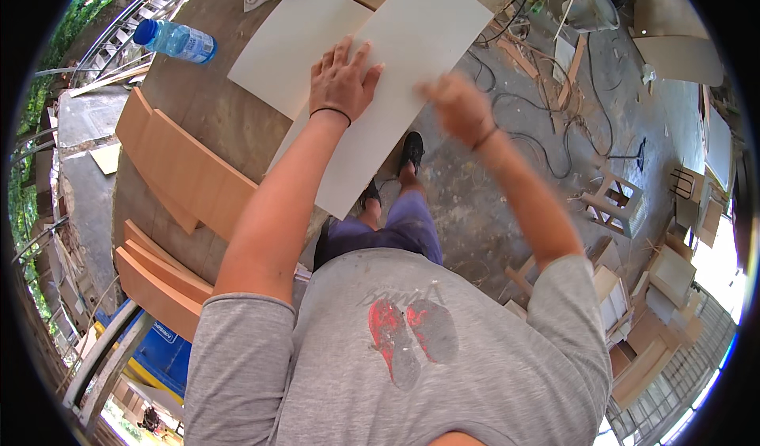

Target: The person applies adhesive from a small container to the edge of a board and uses a small blade to scrape and smooth the edges of white panels.

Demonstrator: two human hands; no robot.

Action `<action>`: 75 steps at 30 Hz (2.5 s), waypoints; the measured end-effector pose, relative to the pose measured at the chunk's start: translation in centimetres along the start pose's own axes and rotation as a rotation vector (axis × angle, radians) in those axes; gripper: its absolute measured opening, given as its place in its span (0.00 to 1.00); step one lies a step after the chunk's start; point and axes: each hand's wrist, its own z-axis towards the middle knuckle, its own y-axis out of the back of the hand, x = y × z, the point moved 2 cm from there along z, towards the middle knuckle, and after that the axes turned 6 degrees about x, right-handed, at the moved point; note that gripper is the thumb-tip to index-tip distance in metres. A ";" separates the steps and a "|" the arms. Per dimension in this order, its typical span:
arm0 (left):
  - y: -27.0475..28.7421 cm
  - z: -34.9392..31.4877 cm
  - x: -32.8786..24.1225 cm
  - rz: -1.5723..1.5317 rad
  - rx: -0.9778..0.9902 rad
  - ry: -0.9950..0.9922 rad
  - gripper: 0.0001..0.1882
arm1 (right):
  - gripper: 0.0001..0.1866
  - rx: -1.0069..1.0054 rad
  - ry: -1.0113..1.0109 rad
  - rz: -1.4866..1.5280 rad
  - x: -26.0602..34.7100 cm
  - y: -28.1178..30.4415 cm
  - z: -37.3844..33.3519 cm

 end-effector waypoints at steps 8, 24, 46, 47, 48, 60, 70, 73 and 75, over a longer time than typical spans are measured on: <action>0.0 0.2 0.1 -0.009 -0.004 0.009 0.26 | 0.14 0.022 0.120 0.280 13.2 -1.2 -4.2; -0.9 0.3 -0.4 -0.043 -0.083 -0.014 0.27 | 0.28 0.122 0.097 0.383 22.8 -5.7 -8.6; 2.6 -5.2 0.8 -0.194 -0.055 -0.512 0.31 | 0.17 -0.328 -0.412 0.407 12.5 1.6 -11.4; 3.4 -7.7 1.3 -0.141 0.032 -0.539 0.34 | 0.17 -0.340 -0.419 0.405 11.7 1.5 -12.4; 4.3 -10.4 2.3 -0.070 0.146 -0.523 0.41 | 0.17 -0.360 -0.569 0.507 11.0 0.8 -13.7; 5.0 -13.3 4.3 0.119 0.452 -0.441 0.70 | 0.19 -0.468 -0.297 0.253 -0.5 -0.7 -3.0; 4.9 -13.1 4.1 0.102 0.468 -0.409 0.68 | 0.19 -0.159 -0.116 0.211 14.6 -6.3 -6.4; 4.6 -13.2 4.3 0.091 0.433 -0.413 0.67 | 0.20 -0.123 -0.132 0.321 16.1 -3.1 -5.7; 4.5 -13.1 4.5 0.089 0.405 -0.434 0.67 | 0.20 -0.283 -0.129 0.279 10.9 -3.1 -4.9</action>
